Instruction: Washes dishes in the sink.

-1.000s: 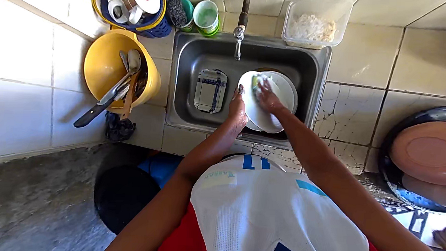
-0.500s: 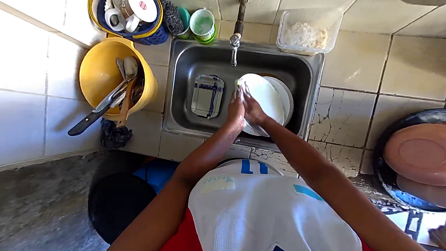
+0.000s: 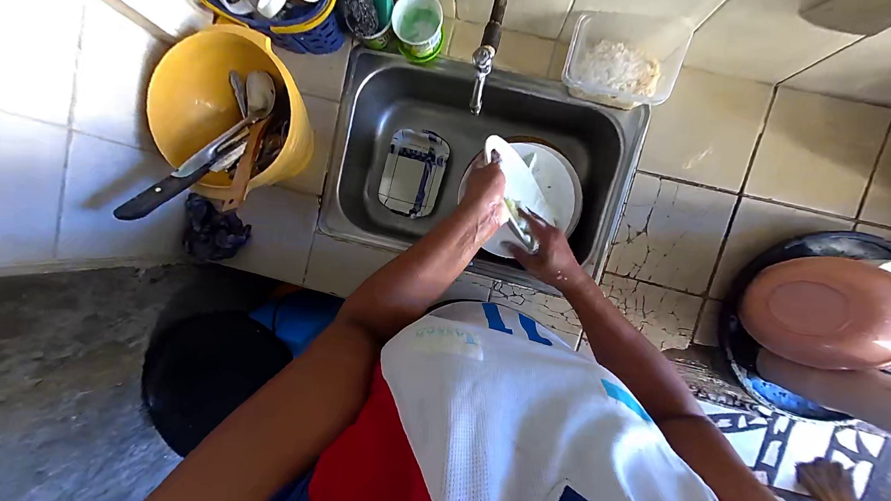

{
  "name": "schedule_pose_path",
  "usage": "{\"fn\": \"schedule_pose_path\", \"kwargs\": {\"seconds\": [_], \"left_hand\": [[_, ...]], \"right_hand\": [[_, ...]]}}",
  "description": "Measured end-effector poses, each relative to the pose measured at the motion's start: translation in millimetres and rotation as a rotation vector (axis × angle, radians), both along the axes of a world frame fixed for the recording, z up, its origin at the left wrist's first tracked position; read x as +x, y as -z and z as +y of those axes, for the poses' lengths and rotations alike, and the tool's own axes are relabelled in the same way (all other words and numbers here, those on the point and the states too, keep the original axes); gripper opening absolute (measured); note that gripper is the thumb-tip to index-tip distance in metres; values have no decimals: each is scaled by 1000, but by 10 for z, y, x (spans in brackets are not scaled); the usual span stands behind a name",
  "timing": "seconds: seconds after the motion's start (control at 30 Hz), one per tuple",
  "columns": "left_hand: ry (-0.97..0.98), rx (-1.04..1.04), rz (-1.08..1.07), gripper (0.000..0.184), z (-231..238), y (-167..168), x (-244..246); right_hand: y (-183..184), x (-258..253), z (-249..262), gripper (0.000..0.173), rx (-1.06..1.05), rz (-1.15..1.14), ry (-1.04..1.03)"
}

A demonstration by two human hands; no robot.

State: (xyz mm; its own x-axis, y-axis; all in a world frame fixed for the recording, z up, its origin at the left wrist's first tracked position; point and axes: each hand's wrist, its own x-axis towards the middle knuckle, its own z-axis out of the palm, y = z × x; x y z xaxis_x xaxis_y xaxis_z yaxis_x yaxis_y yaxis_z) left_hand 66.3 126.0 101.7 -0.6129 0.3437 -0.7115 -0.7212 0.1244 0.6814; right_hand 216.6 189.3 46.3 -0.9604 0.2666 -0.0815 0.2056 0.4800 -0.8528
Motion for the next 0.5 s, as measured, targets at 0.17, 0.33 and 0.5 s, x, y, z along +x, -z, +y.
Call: {"fn": "schedule_pose_path", "kwargs": {"seconds": [0.17, 0.33, 0.5], "left_hand": [[133, 11, 98, 68, -74, -2, -86], [182, 133, -77, 63, -744, 922, -392], [128, 217, -32, 48, -995, 678, -304]], "right_hand": [[-454, -19, 259, 47, -233, 243, 529], [-16, -139, 780, 47, -775, 264, 702], [857, -409, 832, 52, -442, -66, 685]]}}
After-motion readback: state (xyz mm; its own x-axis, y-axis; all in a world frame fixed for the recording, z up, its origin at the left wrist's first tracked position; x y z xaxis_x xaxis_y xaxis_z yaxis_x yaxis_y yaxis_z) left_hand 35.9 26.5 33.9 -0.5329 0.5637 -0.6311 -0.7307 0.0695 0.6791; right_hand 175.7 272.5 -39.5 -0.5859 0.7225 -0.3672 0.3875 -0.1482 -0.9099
